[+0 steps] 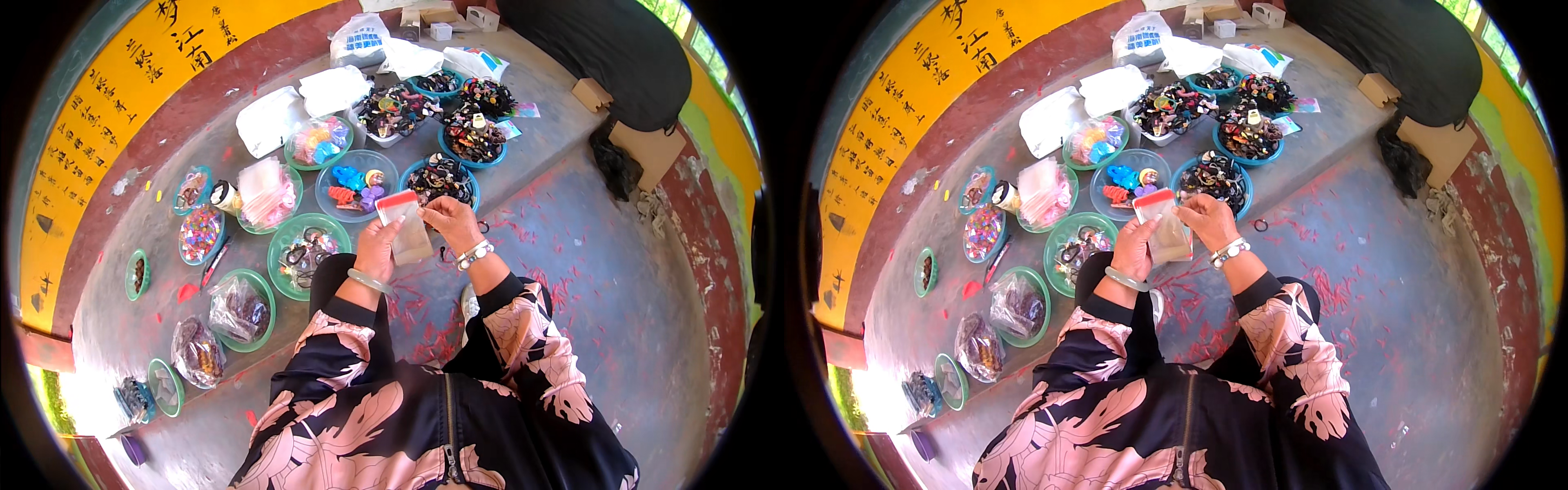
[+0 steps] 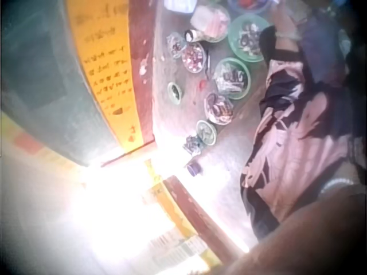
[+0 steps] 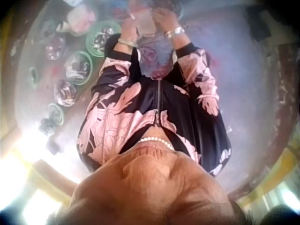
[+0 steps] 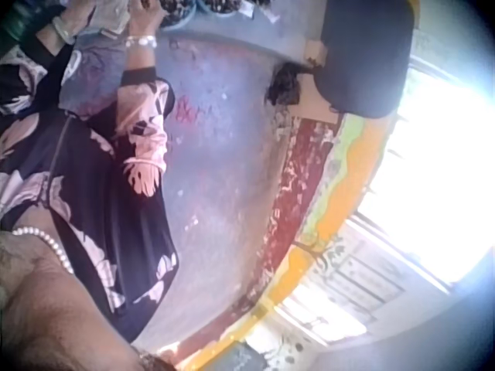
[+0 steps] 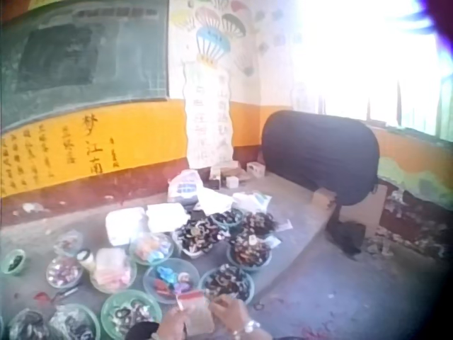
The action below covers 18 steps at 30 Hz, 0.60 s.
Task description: The person sits on the floor and picks up small hair accessories from bowls, placing them into small plastic bags. They seal the bags and occasionally handle a small card or label before continuing to pack more items.
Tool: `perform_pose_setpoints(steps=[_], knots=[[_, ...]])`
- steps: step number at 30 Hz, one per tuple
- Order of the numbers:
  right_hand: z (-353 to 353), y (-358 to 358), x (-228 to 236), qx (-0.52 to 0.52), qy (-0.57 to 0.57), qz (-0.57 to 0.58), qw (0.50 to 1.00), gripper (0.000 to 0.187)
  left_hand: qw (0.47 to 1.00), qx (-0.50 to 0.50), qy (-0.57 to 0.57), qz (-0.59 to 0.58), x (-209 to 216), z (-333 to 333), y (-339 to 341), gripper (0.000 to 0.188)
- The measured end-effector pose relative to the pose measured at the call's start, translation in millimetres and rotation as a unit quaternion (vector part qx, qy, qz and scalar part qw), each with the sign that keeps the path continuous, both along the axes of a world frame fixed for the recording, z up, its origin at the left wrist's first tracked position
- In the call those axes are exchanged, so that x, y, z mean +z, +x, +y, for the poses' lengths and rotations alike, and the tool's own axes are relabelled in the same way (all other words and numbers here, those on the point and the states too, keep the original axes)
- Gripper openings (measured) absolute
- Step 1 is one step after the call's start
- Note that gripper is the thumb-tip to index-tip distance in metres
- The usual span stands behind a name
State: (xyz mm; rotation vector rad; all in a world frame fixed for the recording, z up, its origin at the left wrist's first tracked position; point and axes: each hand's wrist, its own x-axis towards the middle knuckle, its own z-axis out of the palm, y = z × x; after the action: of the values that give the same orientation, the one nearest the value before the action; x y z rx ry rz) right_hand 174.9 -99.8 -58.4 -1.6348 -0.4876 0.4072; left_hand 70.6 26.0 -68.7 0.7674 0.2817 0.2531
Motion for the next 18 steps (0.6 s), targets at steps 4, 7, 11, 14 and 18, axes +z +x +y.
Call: perform_pose_setpoints(steps=[4, 7, 11, 14, 18], knots=[[1, -1, -5, 0.000, 0.046, 0.022, 0.999, 0.019, 0.999, -0.006, 0.040, 0.002, 2, -6, -1, 0.019], [0, -1, -4, -0.009, 0.039, 0.023, 0.999, 0.017, 0.999, -0.012, 0.046, 0.003, 4, -7, -1, 0.019], [-1, -3, -3, -0.028, 0.052, 0.056, 0.997, 0.016, 0.999, -0.008, 0.035, 0.011, 8, -10, -2, 0.020], [-3, -5, -1, -0.059, 0.023, 0.026, 0.998, 0.014, 1.000, -0.009, 0.022, 0.007, 4, -9, -1, 0.020], [-5, -19, 21, -0.094, -0.012, -0.092, 0.991, 0.011, 0.998, -0.036, 0.013, 0.043, -2, -4, -2, 0.019]])
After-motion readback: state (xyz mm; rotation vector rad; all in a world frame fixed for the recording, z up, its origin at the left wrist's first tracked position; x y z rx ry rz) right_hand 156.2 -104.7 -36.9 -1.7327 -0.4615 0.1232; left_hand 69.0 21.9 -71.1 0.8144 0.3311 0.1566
